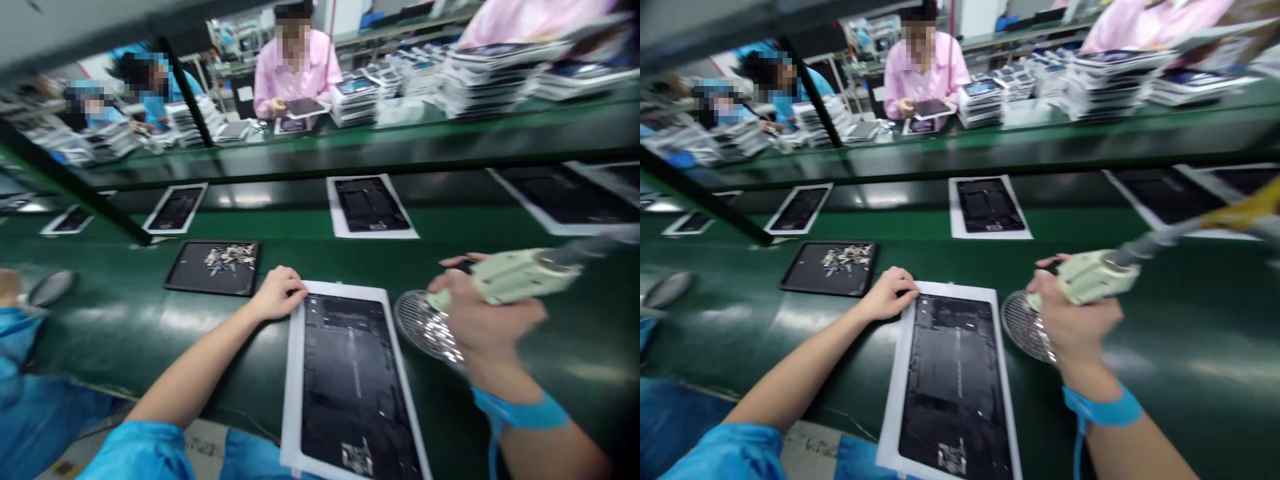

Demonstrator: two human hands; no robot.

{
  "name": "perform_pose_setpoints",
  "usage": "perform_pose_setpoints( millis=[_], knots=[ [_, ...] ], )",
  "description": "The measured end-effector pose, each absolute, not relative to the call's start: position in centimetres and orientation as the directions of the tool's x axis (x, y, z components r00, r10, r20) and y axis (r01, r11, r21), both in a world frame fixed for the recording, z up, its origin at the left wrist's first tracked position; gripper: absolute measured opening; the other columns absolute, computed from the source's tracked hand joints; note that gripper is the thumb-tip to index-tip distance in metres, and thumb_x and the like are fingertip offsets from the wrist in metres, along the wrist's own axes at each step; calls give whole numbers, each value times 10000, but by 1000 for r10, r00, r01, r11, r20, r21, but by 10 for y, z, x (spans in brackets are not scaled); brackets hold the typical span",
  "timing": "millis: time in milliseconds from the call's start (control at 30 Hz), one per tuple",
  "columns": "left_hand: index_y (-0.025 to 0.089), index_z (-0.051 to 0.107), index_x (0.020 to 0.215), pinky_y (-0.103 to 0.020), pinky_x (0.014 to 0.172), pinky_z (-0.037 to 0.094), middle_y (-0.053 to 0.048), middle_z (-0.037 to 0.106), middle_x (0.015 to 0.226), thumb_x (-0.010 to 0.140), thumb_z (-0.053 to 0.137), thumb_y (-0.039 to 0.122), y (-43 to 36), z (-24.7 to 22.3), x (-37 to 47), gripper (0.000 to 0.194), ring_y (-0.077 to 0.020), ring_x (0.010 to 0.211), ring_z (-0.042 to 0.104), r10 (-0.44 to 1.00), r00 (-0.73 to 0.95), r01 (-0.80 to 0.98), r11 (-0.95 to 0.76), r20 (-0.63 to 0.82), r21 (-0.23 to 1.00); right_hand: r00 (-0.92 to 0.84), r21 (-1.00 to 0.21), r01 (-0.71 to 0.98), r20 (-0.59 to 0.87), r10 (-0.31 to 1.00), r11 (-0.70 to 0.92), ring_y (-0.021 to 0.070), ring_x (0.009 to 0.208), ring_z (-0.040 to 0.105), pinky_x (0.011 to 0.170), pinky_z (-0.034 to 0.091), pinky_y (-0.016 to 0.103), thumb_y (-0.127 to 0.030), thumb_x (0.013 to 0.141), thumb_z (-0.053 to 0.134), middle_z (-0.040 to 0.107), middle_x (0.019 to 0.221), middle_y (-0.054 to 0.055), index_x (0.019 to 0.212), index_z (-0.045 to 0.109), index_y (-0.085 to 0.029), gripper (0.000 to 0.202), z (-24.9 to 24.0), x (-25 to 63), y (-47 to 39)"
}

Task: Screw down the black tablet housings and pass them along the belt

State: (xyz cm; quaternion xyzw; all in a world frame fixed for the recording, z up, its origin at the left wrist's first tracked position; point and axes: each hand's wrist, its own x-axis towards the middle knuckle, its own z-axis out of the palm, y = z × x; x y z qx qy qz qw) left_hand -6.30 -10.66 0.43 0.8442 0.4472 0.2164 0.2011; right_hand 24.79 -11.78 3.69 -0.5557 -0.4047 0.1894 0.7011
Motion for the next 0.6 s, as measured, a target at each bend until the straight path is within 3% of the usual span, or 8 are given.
perform_pose_setpoints(
  millis=[233, 433, 600],
  knots=[
    [221, 791, 919, -392, 925, 447, -62, 721, 1001, 934, 662, 303, -102, -6, -61, 154, -217, 985, 608, 875, 470, 716, -455, 117, 529, 616, -918, 132, 371, 695, 373, 222, 479, 589, 487, 456, 486, -410, 698, 874, 677, 767, 59, 816, 700, -294, 240, 55, 224, -128],
    [225, 790, 929, -405, 933, 436, -61, 722, 1019, 930, 659, 285, -101, -8, -61, 144, -223, 998, 601, 862, 494, 694, -470, 114, 546, 356, -912, -9, 381, 853, 411, 198, 466, 608, 407, 498, 379, -402, 787, 823, 702, 767, 29, 958, 700, -272, 247, 60, 159, -134],
    [226, 785, 940, -396, 920, 434, -54, 720, 1033, 925, 654, 274, -102, -8, -61, 141, -223, 1000, 595, 856, 503, 684, -478, 118, 551, 208, -893, -66, 424, 881, 445, 160, 500, 634, 467, 551, 322, -345, 854, 779, 722, 798, 17, 1019, 685, -240, 216, 55, 116, -129]
  ],
)
